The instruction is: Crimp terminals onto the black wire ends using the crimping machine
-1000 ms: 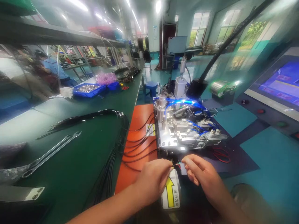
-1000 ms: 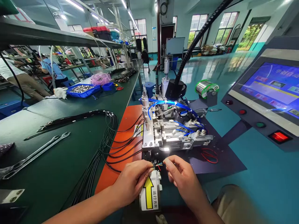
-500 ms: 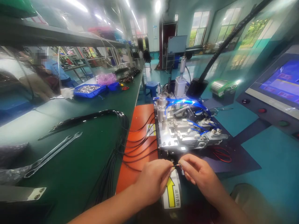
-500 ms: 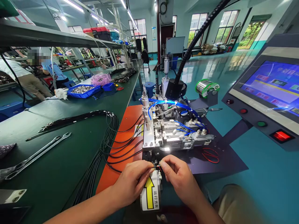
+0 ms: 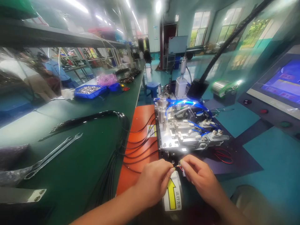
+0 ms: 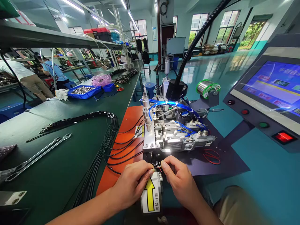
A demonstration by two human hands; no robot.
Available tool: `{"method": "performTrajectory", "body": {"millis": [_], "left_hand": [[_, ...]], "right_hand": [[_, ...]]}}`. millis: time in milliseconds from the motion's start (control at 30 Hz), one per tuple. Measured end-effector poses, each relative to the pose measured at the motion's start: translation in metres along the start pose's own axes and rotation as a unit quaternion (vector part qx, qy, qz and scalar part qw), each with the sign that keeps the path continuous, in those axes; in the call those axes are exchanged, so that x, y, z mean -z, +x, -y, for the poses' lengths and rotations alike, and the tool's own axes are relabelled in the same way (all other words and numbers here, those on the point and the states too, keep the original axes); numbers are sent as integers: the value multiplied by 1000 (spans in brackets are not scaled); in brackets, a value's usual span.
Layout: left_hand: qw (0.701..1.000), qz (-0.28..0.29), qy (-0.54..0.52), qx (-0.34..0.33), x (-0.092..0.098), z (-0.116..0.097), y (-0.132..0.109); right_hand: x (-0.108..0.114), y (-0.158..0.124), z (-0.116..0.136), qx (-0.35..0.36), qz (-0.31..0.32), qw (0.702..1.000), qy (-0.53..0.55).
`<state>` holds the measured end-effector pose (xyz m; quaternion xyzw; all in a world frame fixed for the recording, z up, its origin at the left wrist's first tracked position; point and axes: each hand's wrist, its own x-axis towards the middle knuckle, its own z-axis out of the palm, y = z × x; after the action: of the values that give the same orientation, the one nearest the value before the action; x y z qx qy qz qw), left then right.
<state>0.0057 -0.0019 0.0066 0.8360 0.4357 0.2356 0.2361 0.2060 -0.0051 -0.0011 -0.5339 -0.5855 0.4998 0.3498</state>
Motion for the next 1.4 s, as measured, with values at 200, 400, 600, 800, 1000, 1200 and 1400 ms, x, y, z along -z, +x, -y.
{"method": "performTrajectory", "body": {"millis": [200,400,600,800,1000,1200,1400], "left_hand": [[999,-29,13,13,3,-1,1],[998,-48,33,25,3,4,3],[996,-57,59,25,4,5,5],[995,-59,69,36,3,8,5],[995,-69,69,34,0,12,6],[996,-63,57,39,0,12,6],[996,-64,58,38,1,13,5]], "right_hand": [[-4,4,-4,4,-24,1000,-21],[-10,10,-11,3,-19,1000,-5],[-15,15,-15,10,-23,1000,-13],[-18,17,-18,17,-35,998,-49],[-23,18,-23,46,-60,995,-69],[-24,18,-22,56,-71,993,-76],[-24,18,-23,52,-68,993,-83]]}}
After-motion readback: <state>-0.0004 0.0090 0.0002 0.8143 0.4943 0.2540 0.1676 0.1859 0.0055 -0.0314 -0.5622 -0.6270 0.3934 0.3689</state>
